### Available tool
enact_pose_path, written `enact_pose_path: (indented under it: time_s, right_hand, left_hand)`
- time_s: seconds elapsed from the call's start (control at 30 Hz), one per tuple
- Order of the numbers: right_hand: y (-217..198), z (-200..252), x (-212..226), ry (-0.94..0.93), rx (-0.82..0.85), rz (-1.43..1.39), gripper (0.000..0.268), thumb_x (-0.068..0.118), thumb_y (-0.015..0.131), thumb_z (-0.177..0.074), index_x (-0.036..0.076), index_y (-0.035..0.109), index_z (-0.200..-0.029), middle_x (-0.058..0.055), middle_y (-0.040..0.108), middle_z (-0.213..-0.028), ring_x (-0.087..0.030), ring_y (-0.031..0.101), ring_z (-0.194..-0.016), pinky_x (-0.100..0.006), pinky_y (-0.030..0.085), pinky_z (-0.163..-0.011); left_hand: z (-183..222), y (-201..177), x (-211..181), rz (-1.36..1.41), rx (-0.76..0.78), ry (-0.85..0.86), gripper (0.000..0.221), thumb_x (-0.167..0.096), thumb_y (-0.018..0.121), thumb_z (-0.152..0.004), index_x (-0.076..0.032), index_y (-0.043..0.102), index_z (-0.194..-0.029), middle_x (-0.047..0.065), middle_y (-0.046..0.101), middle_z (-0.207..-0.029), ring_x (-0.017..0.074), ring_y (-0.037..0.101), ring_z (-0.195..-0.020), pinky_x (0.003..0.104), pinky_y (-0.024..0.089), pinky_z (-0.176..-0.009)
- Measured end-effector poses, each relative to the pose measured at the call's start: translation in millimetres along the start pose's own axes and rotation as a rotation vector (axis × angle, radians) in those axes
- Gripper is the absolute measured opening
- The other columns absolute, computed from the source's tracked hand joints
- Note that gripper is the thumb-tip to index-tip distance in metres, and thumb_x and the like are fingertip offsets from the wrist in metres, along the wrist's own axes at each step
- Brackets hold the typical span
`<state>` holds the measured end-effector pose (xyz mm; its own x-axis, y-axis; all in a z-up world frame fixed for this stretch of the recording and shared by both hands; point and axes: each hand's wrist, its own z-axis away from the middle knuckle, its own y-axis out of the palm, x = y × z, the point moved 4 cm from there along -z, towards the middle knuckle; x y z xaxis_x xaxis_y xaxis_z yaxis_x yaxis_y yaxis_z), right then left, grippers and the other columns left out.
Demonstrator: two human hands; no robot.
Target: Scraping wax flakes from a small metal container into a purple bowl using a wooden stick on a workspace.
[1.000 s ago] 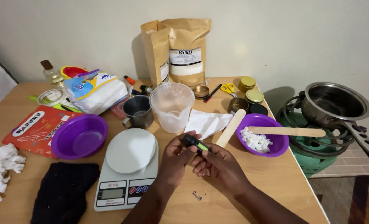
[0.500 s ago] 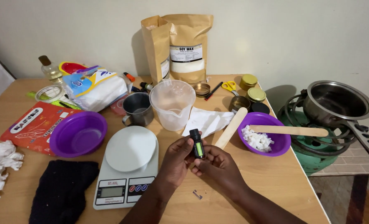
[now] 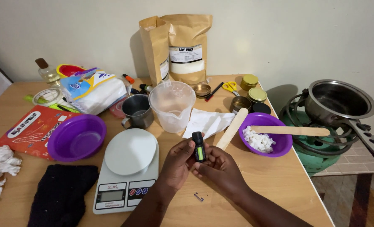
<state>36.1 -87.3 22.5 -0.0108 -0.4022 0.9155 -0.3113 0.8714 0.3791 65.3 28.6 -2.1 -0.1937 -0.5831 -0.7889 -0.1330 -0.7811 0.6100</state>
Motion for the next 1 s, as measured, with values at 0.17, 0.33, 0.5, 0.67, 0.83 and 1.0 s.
enact_pose_path:
  time_s: [0.17,0.33,0.5,0.67,0.83,1.0]
  right_hand:
    - [1.8,0.6,2.6,-0.003,0.013,-0.016,0.01,-0.006,0.065,-0.08,-0.003,0.058,-0.086,-0.014,0.063,-0.072,-0.02,0.06,-0.064,-0.03,0.049,-0.06]
    - [2.0,0.7,4.3,0.006,0.013,0.011,0.009,-0.006,0.065,-0.08,-0.003,0.059,-0.086,-0.014,0.063,-0.072,-0.02,0.061,-0.065,-0.029,0.05,-0.06]
    - [1.3,0.6,0.8,-0.004,0.035,-0.071,0.01,-0.008,0.064,-0.081,-0.003,0.058,-0.086,-0.014,0.061,-0.073,-0.02,0.06,-0.066,-0.03,0.049,-0.063]
    - [1.4,0.6,4.4,-0.007,0.032,-0.012,0.01,-0.006,0.065,-0.08,-0.003,0.059,-0.087,-0.015,0.064,-0.074,-0.02,0.062,-0.066,-0.029,0.051,-0.062]
    - [0.0,-0.3,2.3,-0.004,0.024,-0.034,0.011,-0.008,0.065,-0.08,-0.002,0.057,-0.085,-0.014,0.061,-0.072,-0.02,0.061,-0.065,-0.029,0.049,-0.06]
    - [-2.3,-0.1,0.7,0.008,0.015,0.016,0.013,-0.006,0.066,-0.079,-0.002,0.059,-0.09,-0.014,0.064,-0.074,-0.021,0.064,-0.067,-0.029,0.053,-0.061]
  left_hand:
    - [1.0,2.3,-2.1,0.001,0.011,0.011,0.047,-0.03,0.065,-0.079,0.002,0.063,-0.114,0.018,0.07,-0.099,0.0266,0.067,-0.083,0.035,0.054,-0.055]
    - [0.6,1.9,-2.1,0.008,0.01,0.018,0.048,-0.028,0.063,-0.081,0.003,0.061,-0.118,0.019,0.069,-0.101,0.0264,0.066,-0.089,0.036,0.056,-0.068]
    - [0.9,2.1,-2.2,-0.001,0.018,0.021,0.047,-0.027,0.063,-0.081,0.002,0.061,-0.118,0.018,0.07,-0.1,0.0248,0.066,-0.087,0.034,0.055,-0.072]
    - [1.7,3.4,-3.9,-0.018,0.012,0.01,0.048,-0.027,0.063,-0.081,0.002,0.061,-0.12,0.018,0.07,-0.101,0.025,0.066,-0.087,0.034,0.055,-0.069]
    - [3.2,4.6,-5.9,-0.037,0.0,0.009,0.049,-0.028,0.063,-0.08,0.002,0.062,-0.118,0.017,0.07,-0.101,0.0247,0.066,-0.088,0.033,0.054,-0.07]
    - [2.0,3.6,-3.3,0.006,0.021,0.022,0.047,-0.025,0.062,-0.082,0.003,0.06,-0.12,0.019,0.069,-0.101,0.0266,0.066,-0.09,0.036,0.056,-0.075]
